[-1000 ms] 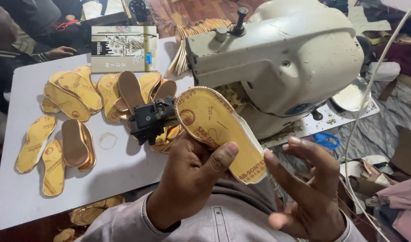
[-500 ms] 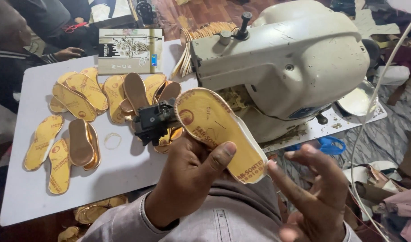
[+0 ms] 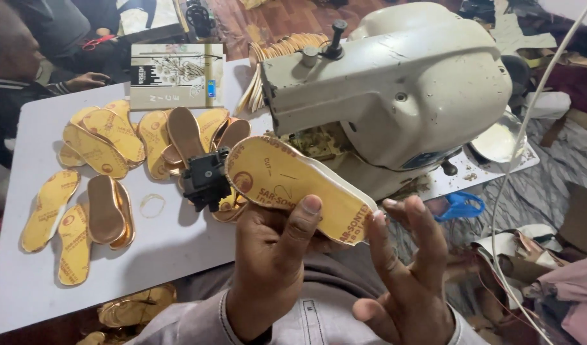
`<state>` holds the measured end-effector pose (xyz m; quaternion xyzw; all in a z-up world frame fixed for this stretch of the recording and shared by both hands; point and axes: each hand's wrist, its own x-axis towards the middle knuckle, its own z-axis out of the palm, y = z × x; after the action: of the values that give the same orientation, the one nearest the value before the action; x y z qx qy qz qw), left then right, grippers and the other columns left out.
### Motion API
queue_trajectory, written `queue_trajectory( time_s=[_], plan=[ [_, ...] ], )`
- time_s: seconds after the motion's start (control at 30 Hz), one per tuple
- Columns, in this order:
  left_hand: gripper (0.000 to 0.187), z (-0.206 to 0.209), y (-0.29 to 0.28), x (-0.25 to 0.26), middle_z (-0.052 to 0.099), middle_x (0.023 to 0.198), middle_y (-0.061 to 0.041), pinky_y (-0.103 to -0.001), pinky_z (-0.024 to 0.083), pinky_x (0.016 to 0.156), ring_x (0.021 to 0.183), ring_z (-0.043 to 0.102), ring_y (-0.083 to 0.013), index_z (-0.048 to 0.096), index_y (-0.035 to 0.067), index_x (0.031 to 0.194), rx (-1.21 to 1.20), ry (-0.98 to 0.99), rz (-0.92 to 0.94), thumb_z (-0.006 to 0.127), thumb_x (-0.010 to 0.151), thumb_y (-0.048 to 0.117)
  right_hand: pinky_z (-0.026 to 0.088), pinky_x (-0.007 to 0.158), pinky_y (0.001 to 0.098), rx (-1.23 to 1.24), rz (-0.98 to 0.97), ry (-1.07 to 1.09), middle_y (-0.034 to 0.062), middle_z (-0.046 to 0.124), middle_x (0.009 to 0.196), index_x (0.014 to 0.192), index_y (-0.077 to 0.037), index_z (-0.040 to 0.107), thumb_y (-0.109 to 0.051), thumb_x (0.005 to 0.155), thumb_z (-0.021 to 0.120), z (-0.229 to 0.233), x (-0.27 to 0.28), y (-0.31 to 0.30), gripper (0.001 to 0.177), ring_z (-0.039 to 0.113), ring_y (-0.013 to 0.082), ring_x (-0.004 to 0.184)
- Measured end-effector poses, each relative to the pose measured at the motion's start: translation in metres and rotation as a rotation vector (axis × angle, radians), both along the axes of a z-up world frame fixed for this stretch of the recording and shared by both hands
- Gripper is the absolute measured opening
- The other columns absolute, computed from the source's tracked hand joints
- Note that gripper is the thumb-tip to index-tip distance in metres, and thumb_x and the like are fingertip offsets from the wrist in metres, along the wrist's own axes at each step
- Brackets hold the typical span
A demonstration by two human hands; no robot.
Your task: Stitching shoe insoles using an industrial sewing machine at a steady but slightly slowed pace.
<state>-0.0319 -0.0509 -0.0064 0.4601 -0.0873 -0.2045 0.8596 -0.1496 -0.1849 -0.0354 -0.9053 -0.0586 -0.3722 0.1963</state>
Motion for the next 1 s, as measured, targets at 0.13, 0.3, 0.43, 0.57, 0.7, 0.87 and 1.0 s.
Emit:
queue_trajectory(
  time_s=[0.13,0.3,0.43,0.57,0.7,0.87,1.0],
  plan=[
    [0.045,-0.014,-0.009,-0.002,0.075,0.096,-0.018,-0.052,0.074,0.064,0.084,0.079,-0.0363,0.069,-0.008,0.109,0.004,0.029,0.105,0.074,0.085,0.029,0.059,0.118,0.0488,0.119,-0.045,-0.122,0.0155,0.020,0.171,0.146,-0.003,0.055,-0.062,0.108,0.036,-0.015,0.005,-0.012,0.073,0.056,0.0329,0.142],
    [0.037,-0.025,-0.013,-0.010,0.073,0.107,-0.011,-0.044,0.073,0.077,0.097,0.073,-0.0219,0.063,-0.002,0.121,0.036,-0.211,-0.049,0.070,0.093,0.021,0.056,0.073,0.0326,0.030,-0.499,-0.318,0.0273,0.045,0.139,0.127,0.009,0.064,-0.004,0.098,0.043,-0.025,0.005,-0.138,0.039,0.055,0.0332,0.108],
    [0.038,-0.021,-0.019,-0.008,0.081,0.088,-0.008,-0.029,0.068,0.070,0.084,0.078,-0.0164,0.079,-0.002,0.085,0.342,-0.409,-0.229,0.064,0.094,0.032,0.036,0.108,0.0683,0.204,-1.086,0.654,0.0173,0.018,0.167,0.144,-0.020,0.063,0.008,0.081,0.051,-0.071,0.004,-0.248,0.070,0.016,0.0473,0.147],
    [0.051,-0.031,-0.029,-0.011,0.079,0.076,-0.007,-0.030,0.067,0.057,0.067,0.080,-0.0165,0.055,0.005,0.049,0.359,-0.449,-0.248,0.067,0.094,0.028,0.024,0.117,0.0683,0.264,-1.116,0.963,0.0061,-0.005,0.173,0.151,-0.030,0.051,0.004,0.085,0.056,-0.093,0.012,-0.292,0.074,0.002,0.0406,0.154],
    [0.046,-0.037,-0.033,-0.012,0.078,0.084,-0.006,-0.031,0.069,0.068,0.083,0.078,-0.0157,0.057,0.004,0.055,0.352,-0.408,-0.277,0.068,0.093,0.027,0.023,0.118,0.0670,0.287,-1.129,0.984,0.0026,-0.010,0.172,0.149,-0.031,0.051,0.007,0.087,0.054,-0.104,0.024,-0.314,0.073,0.000,0.0368,0.156],
    [0.031,-0.042,-0.036,-0.008,0.079,0.096,-0.003,-0.031,0.063,0.081,0.092,0.074,-0.0139,0.079,0.000,0.095,0.363,-0.380,-0.318,0.067,0.093,0.029,0.026,0.117,0.0673,0.210,-1.117,1.064,0.0025,-0.011,0.173,0.146,-0.032,0.054,0.004,0.085,0.059,-0.115,0.034,-0.333,0.071,0.004,0.0368,0.155],
    [0.052,-0.046,-0.034,-0.006,0.061,0.070,-0.001,-0.031,0.057,0.062,0.073,0.065,-0.0132,0.043,0.008,0.055,0.414,-0.388,-0.275,0.070,0.095,0.028,0.034,0.112,0.0662,0.191,-1.080,0.733,0.0084,0.012,0.171,0.127,-0.021,0.073,0.011,0.082,0.058,-0.113,0.022,-0.328,0.058,0.018,0.0399,0.151]
  ],
)
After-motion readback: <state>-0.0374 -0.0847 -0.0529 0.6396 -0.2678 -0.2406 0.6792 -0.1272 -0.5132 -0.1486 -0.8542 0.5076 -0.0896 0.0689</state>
